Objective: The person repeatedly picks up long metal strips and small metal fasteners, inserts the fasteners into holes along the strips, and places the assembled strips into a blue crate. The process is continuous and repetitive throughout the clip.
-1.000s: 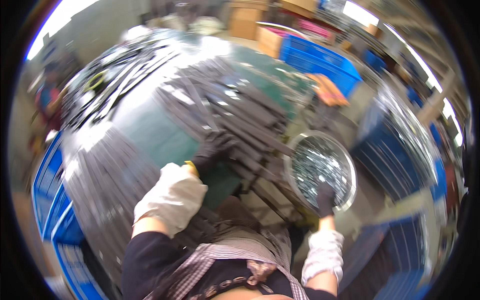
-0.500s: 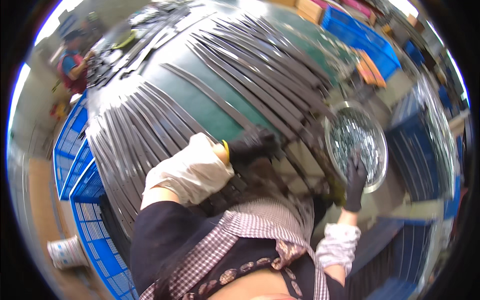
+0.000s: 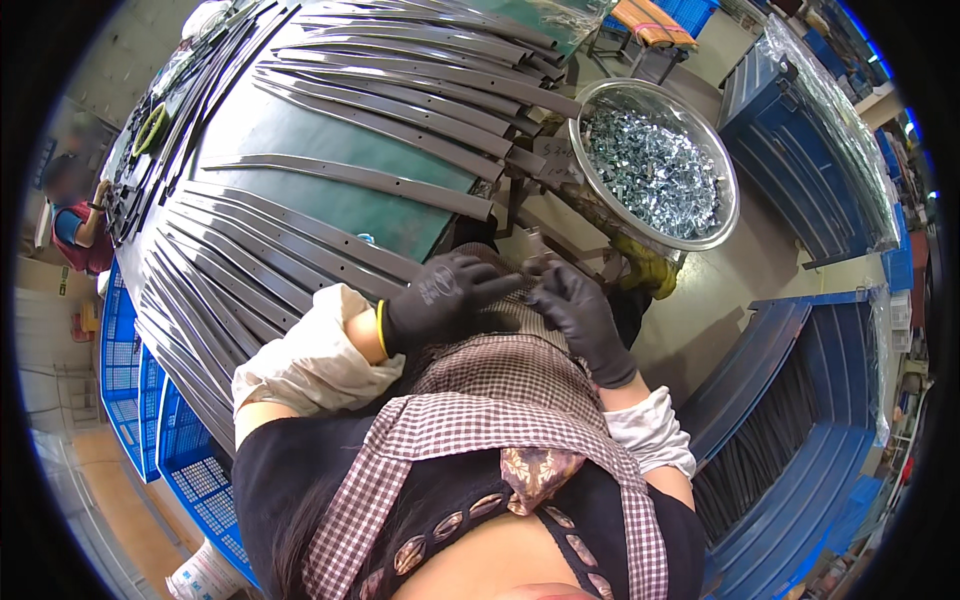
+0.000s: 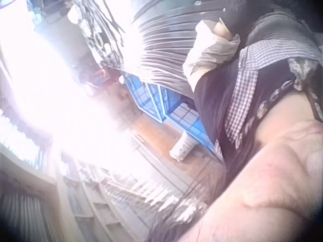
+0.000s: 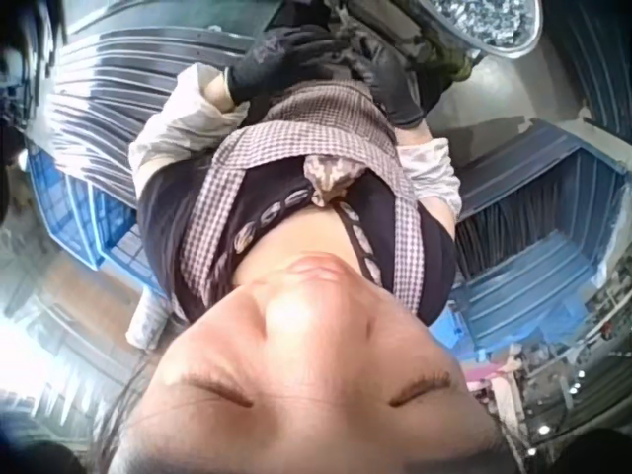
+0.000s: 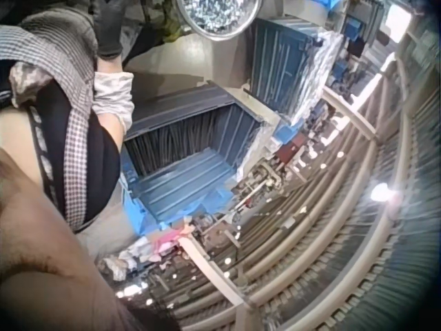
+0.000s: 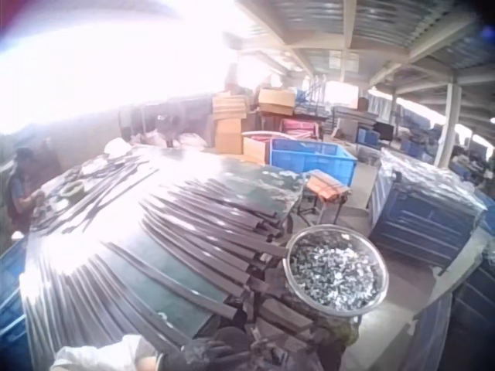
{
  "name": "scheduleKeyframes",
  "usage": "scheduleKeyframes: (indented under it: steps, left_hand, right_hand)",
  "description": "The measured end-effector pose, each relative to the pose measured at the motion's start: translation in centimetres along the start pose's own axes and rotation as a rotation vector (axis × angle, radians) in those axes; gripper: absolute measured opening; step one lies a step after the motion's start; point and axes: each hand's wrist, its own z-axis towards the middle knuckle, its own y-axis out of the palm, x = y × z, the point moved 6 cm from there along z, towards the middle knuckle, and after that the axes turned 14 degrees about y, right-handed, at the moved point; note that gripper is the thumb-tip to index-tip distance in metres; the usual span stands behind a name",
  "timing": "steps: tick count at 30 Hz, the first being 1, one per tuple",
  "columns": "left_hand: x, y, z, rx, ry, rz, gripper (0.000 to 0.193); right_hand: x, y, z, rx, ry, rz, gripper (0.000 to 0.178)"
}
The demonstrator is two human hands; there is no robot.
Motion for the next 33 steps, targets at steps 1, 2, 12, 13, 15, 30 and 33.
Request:
scheduleKeyframes:
  steps: [1,2,12,13,15,30,33]
  left_hand:
    - [0.5,0.3,0.5,-0.014,-0.021,-0.049,0.035]
    - [0.3,0.4,0.6,-0.011,-0.064,-0.061,0.033]
    - [-2.8,2.0,-0.7,-0.095,-0.210,-0.265,0.019]
    - [-3.1,2.5,-0.7,-0.137,-0.216,-0.258,0.020]
    - [-3.6,3.4,-0.8,-0.216,-0.230,-0.238,0.020]
    - [-8.8,0.3,-1.1,0.030,-0.463,-0.401,0.040]
    - [-10.3,-3.5,-0.6,0.086,-0.124,0.444,0.039]
  right_hand:
    - [0.1,0.8,0.2,-0.065,-0.029,-0.002,0.033]
    - [0.1,1.2,0.3,-0.061,-0.015,-0.021,0.035]
    - [-3.3,3.5,-1.7,0.177,-0.534,-1.093,0.058]
    - [-3.2,3.8,-1.5,0.199,-0.502,-1.178,0.059]
    - [-3.1,4.0,-1.3,0.224,-0.506,-1.268,0.059]
    - [-1.2,-0.1,2.0,0.372,-0.545,-0.978,0.053]
    - [-0.3,-2.3,4.6,0.323,-0.405,-0.759,0.048]
